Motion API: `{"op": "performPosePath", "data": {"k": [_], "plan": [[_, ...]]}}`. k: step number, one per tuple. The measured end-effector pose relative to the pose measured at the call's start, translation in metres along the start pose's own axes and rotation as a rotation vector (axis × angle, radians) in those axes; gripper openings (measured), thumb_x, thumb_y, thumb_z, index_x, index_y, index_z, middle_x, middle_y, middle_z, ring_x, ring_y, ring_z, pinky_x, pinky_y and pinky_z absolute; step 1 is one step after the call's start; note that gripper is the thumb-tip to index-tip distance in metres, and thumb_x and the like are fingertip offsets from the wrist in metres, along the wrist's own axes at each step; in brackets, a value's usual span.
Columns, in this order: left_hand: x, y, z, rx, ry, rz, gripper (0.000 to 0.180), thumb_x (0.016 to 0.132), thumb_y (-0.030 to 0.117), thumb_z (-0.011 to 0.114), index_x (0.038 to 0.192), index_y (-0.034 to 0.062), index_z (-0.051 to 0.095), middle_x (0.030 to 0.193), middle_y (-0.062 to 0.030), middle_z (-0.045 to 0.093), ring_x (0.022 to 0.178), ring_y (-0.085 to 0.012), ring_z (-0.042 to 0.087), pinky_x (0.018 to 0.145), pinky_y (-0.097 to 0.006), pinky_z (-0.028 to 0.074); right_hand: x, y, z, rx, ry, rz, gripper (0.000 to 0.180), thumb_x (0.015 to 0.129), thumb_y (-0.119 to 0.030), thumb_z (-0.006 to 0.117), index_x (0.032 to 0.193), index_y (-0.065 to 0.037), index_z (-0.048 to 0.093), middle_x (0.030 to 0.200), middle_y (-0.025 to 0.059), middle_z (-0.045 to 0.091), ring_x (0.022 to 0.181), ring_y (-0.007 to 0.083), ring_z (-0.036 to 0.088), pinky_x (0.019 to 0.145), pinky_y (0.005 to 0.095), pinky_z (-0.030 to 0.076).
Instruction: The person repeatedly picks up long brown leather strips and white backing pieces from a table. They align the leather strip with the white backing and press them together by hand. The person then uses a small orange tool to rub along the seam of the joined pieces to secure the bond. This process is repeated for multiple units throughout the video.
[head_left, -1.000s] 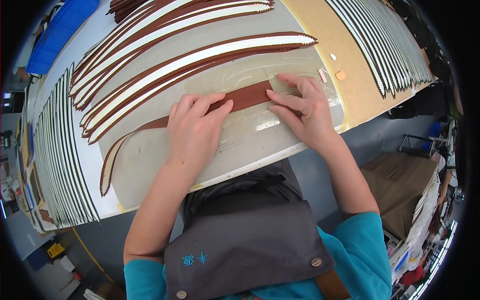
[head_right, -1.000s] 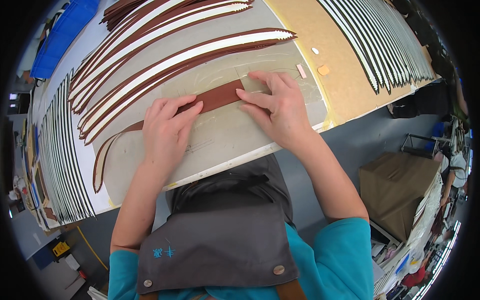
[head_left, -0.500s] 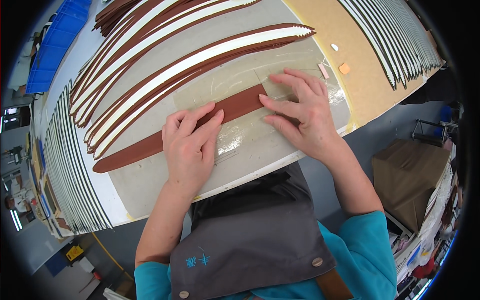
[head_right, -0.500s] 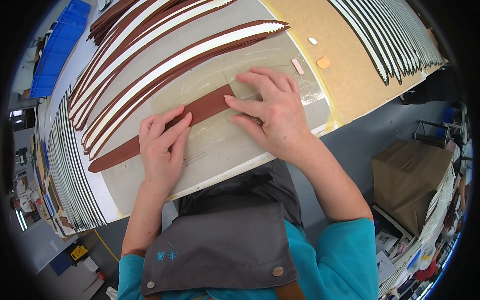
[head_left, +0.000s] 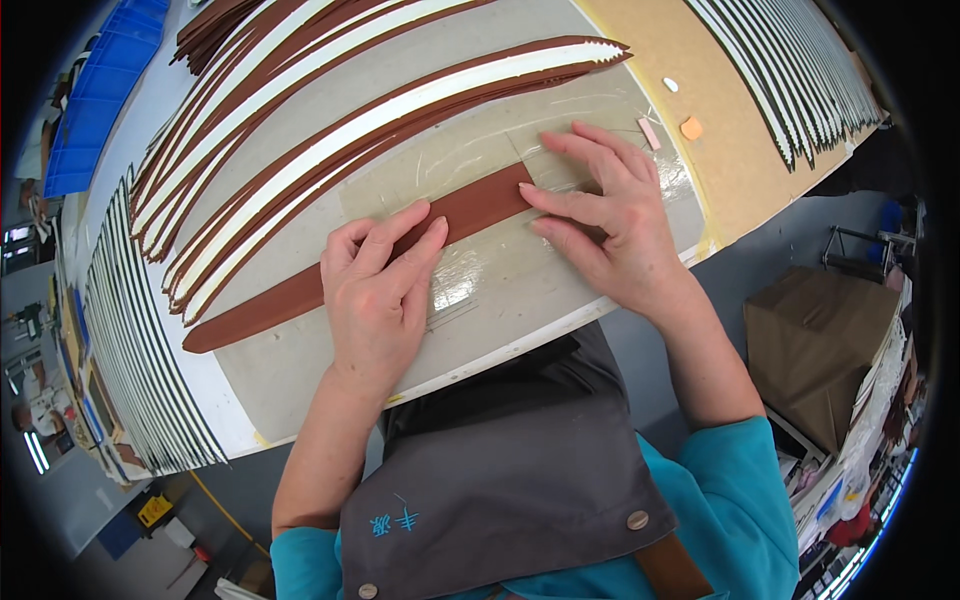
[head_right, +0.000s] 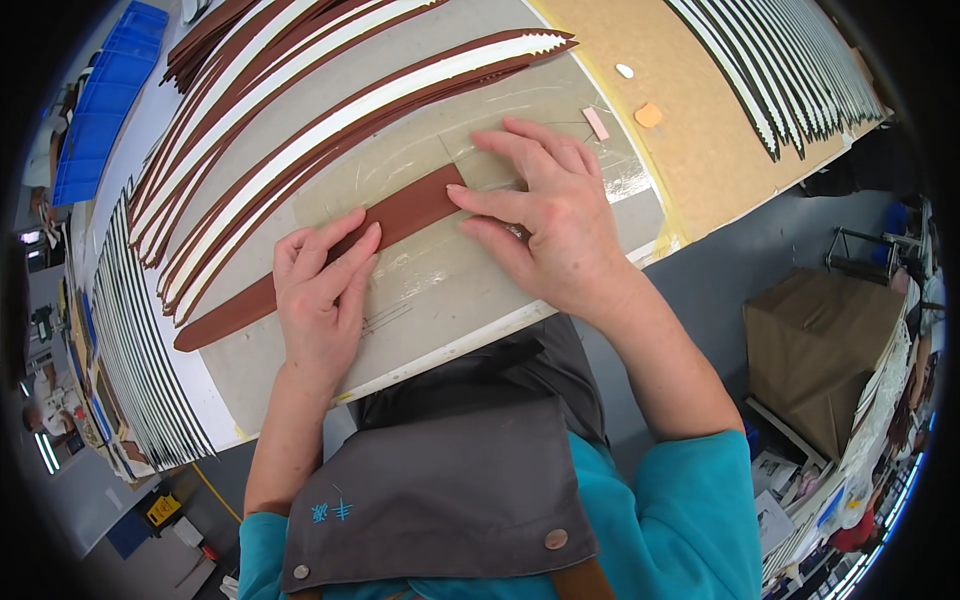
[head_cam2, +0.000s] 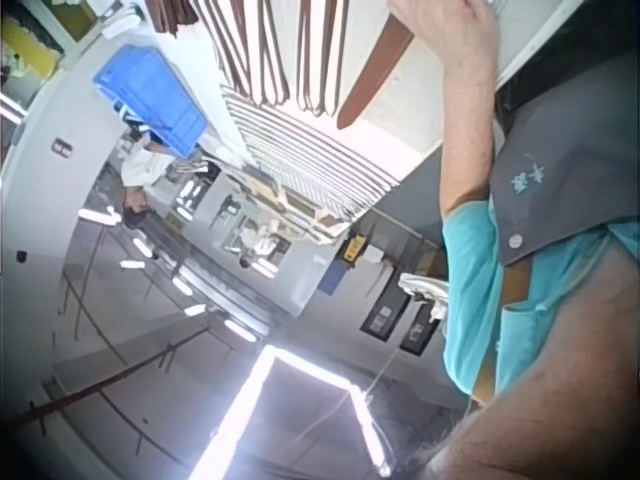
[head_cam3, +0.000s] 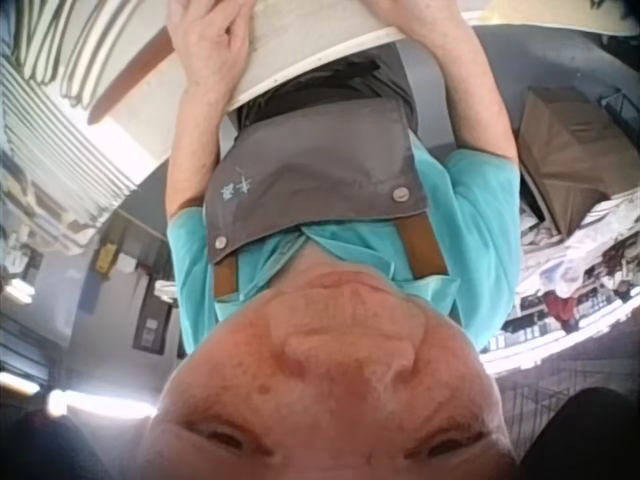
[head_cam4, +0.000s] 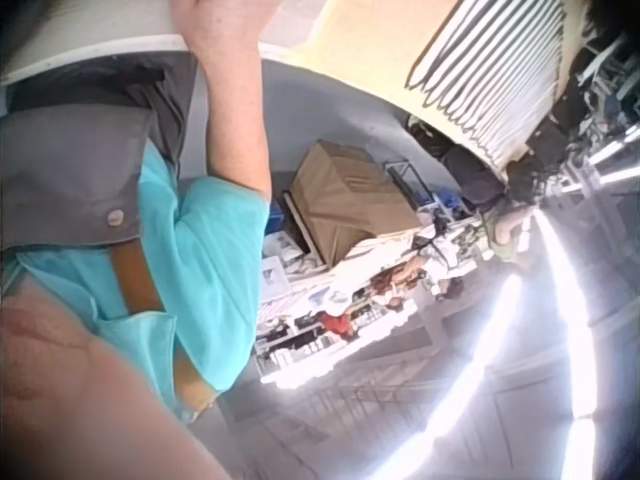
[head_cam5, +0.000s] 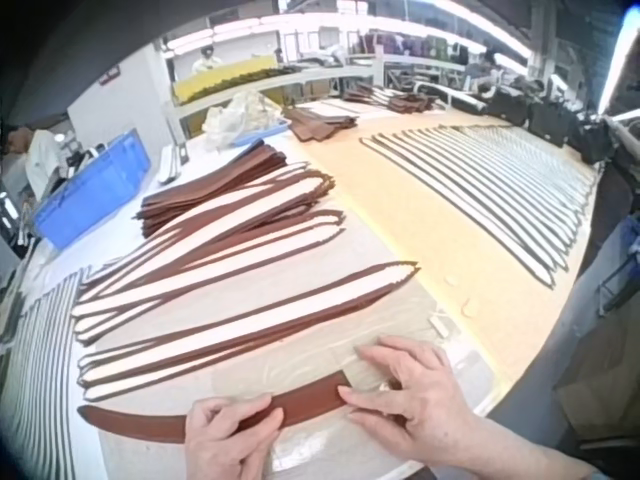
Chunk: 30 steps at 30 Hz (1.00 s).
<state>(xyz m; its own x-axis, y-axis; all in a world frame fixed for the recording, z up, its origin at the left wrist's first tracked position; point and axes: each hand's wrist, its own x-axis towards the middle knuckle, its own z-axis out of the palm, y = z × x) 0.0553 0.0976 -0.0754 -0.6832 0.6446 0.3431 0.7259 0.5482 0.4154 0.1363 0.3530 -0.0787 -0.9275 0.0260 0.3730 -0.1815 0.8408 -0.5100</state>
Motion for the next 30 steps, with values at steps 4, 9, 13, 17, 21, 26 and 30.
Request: {"op": "performPosePath", "data": {"k": [4, 9, 13, 17, 21, 26, 30], "plan": [[0.000, -0.001, 0.001, 0.002, -0.012, 0.011, 0.031, 0.090, 0.002, 0.076, 0.119, 0.0105, 0.081, 0.128, -0.0036, 0.073, 0.109, -0.0287, 0.056, 0.098, -0.037, 0.046, -0.001, 0.002, 0.001, 0.008, 0.002, 0.005, 0.035, 0.081, -0.015, 0.086, 0.115, -0.022, 0.084, 0.147, 0.0097, 0.063, 0.143, 0.0354, 0.050, 0.115, 0.0482, 0.036], [0.000, 0.000, 0.001, 0.013, -0.015, -0.001, 0.030, 0.090, 0.002, 0.076, 0.119, 0.0101, 0.081, 0.129, -0.0038, 0.073, 0.111, -0.0285, 0.056, 0.099, -0.037, 0.046, -0.001, 0.003, 0.002, -0.001, 0.002, -0.003, 0.038, 0.081, -0.016, 0.085, 0.118, -0.023, 0.083, 0.150, 0.0089, 0.061, 0.145, 0.0362, 0.049, 0.117, 0.0496, 0.035], [0.000, 0.001, 0.003, 0.009, 0.019, -0.017, 0.029, 0.087, 0.004, 0.080, 0.114, 0.0136, 0.082, 0.127, 0.0010, 0.074, 0.105, -0.0274, 0.057, 0.095, -0.036, 0.045, -0.003, 0.001, 0.000, 0.003, 0.001, -0.003, 0.039, 0.081, -0.016, 0.085, 0.119, -0.024, 0.082, 0.150, 0.0090, 0.061, 0.146, 0.0363, 0.048, 0.117, 0.0508, 0.036], [0.000, 0.002, 0.003, 0.036, 0.014, -0.007, 0.030, 0.087, 0.002, 0.080, 0.115, 0.0123, 0.082, 0.128, -0.0010, 0.074, 0.106, -0.0275, 0.057, 0.095, -0.036, 0.046, -0.003, 0.000, 0.000, 0.007, 0.009, -0.015, 0.040, 0.080, -0.016, 0.086, 0.119, -0.023, 0.082, 0.150, 0.0094, 0.061, 0.146, 0.0367, 0.047, 0.117, 0.0515, 0.036], [0.001, 0.002, 0.002, 0.050, -0.008, -0.009, 0.031, 0.086, 0.001, 0.080, 0.116, 0.0113, 0.082, 0.128, -0.0024, 0.074, 0.106, -0.0277, 0.057, 0.096, -0.036, 0.047, -0.002, -0.001, 0.000, -0.007, 0.046, -0.034, 0.034, 0.079, -0.016, 0.086, 0.113, -0.016, 0.082, 0.144, 0.0123, 0.062, 0.143, 0.0348, 0.050, 0.117, 0.0511, 0.038], [0.002, 0.003, -0.001, 0.051, -0.061, -0.020, 0.029, 0.092, 0.000, 0.074, 0.120, 0.0072, 0.080, 0.131, -0.0070, 0.072, 0.113, -0.0275, 0.057, 0.102, -0.037, 0.045, -0.002, 0.001, -0.002, 0.047, 0.041, -0.034, 0.034, 0.082, -0.012, 0.083, 0.115, -0.015, 0.080, 0.142, 0.0122, 0.063, 0.142, 0.0339, 0.051, 0.118, 0.0514, 0.038], [0.002, 0.004, 0.002, 0.049, -0.057, -0.019, 0.028, 0.092, 0.000, 0.075, 0.119, 0.0067, 0.080, 0.130, -0.0071, 0.073, 0.113, -0.0273, 0.058, 0.102, -0.037, 0.045, -0.005, 0.016, 0.003, 0.297, 0.185, 0.078, 0.033, 0.086, -0.006, 0.078, 0.118, -0.013, 0.079, 0.133, 0.0095, 0.069, 0.136, 0.0352, 0.056, 0.116, 0.0502, 0.040]]}}
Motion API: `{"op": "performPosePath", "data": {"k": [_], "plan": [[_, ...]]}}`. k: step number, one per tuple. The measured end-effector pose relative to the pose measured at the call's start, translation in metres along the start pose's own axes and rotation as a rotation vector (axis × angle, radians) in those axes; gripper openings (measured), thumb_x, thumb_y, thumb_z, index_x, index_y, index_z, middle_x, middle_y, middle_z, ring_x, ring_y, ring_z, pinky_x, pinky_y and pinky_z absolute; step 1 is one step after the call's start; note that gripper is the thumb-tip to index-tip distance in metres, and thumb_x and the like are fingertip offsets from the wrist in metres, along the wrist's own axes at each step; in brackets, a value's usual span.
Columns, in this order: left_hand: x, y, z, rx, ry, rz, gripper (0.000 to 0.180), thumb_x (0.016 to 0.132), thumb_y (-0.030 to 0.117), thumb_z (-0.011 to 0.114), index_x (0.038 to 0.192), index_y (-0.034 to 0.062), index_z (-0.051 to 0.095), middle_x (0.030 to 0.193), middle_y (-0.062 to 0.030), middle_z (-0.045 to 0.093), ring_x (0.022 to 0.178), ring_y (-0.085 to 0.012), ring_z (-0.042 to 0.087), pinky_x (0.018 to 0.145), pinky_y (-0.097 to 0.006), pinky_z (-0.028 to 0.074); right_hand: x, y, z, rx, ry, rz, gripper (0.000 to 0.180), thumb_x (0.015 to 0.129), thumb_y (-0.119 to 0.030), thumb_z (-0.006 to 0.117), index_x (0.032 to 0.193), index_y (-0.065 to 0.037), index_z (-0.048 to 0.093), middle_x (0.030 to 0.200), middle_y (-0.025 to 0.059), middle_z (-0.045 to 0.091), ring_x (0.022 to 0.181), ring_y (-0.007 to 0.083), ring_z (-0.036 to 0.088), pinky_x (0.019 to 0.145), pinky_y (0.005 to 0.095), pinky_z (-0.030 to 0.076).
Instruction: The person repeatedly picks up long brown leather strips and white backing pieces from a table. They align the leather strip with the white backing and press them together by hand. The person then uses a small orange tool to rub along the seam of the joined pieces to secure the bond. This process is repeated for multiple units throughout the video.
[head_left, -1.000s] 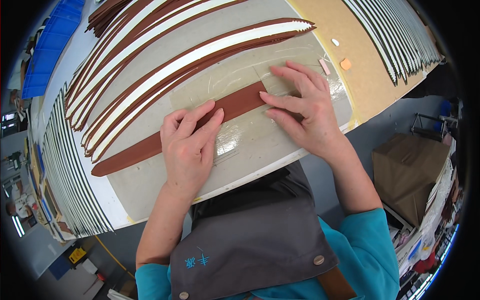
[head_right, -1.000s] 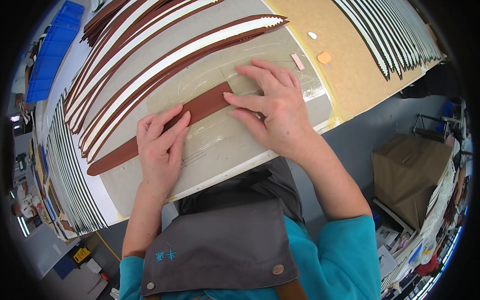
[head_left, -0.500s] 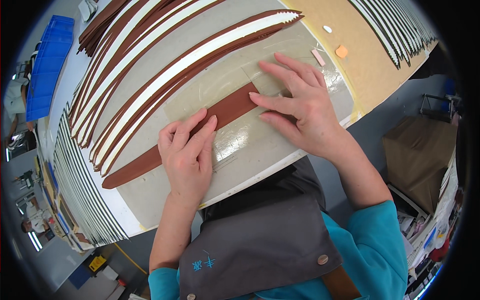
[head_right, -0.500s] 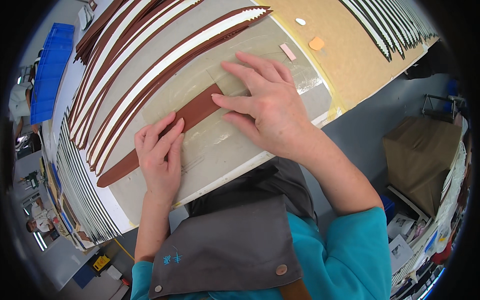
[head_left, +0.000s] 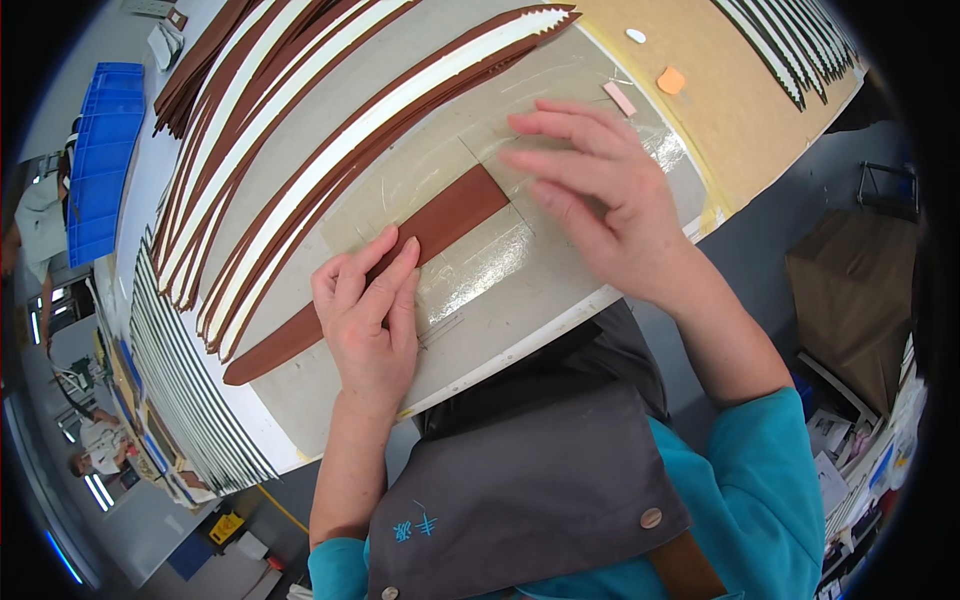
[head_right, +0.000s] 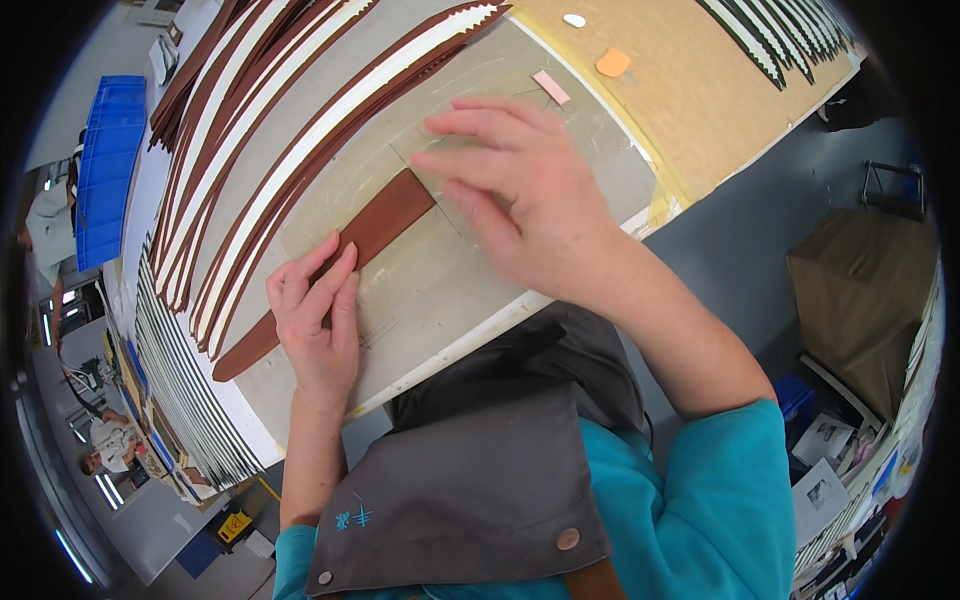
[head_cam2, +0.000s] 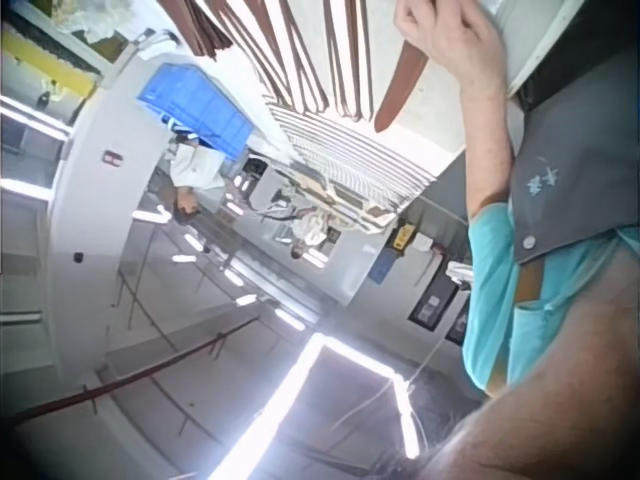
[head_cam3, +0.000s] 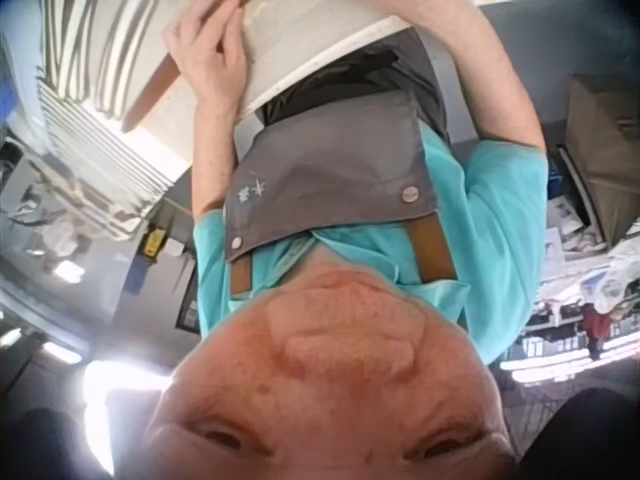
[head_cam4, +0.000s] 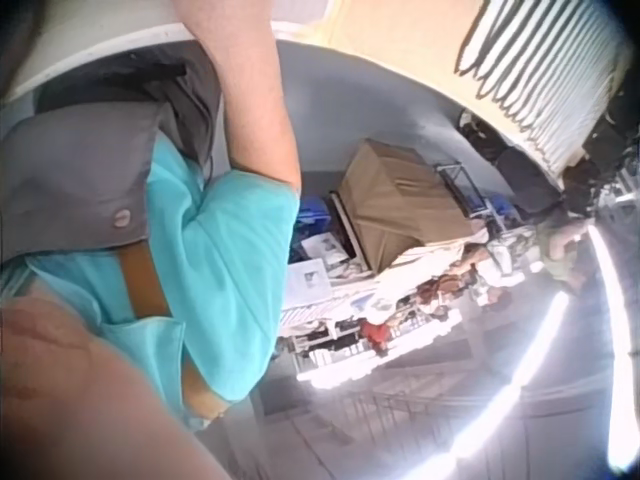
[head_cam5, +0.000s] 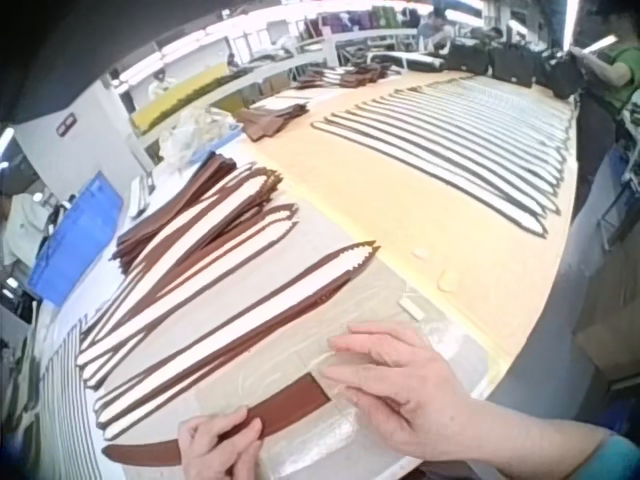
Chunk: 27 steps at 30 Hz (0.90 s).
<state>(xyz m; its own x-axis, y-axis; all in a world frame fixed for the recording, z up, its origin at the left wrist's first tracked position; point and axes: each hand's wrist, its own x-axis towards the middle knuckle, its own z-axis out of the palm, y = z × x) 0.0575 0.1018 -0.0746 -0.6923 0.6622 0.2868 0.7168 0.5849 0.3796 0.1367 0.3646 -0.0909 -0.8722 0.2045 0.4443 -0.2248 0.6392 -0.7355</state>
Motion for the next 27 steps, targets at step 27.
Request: {"op": "performPosePath", "data": {"k": [27], "plan": [[-0.031, -0.009, -0.024, 0.031, -0.038, -0.073, 0.043, 0.092, 0.009, 0.074, 0.135, 0.0152, 0.073, 0.138, -0.0049, 0.063, 0.123, -0.0290, 0.053, 0.103, -0.040, 0.041, 0.004, -0.029, 0.002, -0.441, -0.347, -0.161, 0.043, 0.090, -0.020, 0.081, 0.132, -0.016, 0.075, 0.142, 0.0000, 0.070, 0.145, 0.0302, 0.053, 0.125, 0.0542, 0.028]]}}
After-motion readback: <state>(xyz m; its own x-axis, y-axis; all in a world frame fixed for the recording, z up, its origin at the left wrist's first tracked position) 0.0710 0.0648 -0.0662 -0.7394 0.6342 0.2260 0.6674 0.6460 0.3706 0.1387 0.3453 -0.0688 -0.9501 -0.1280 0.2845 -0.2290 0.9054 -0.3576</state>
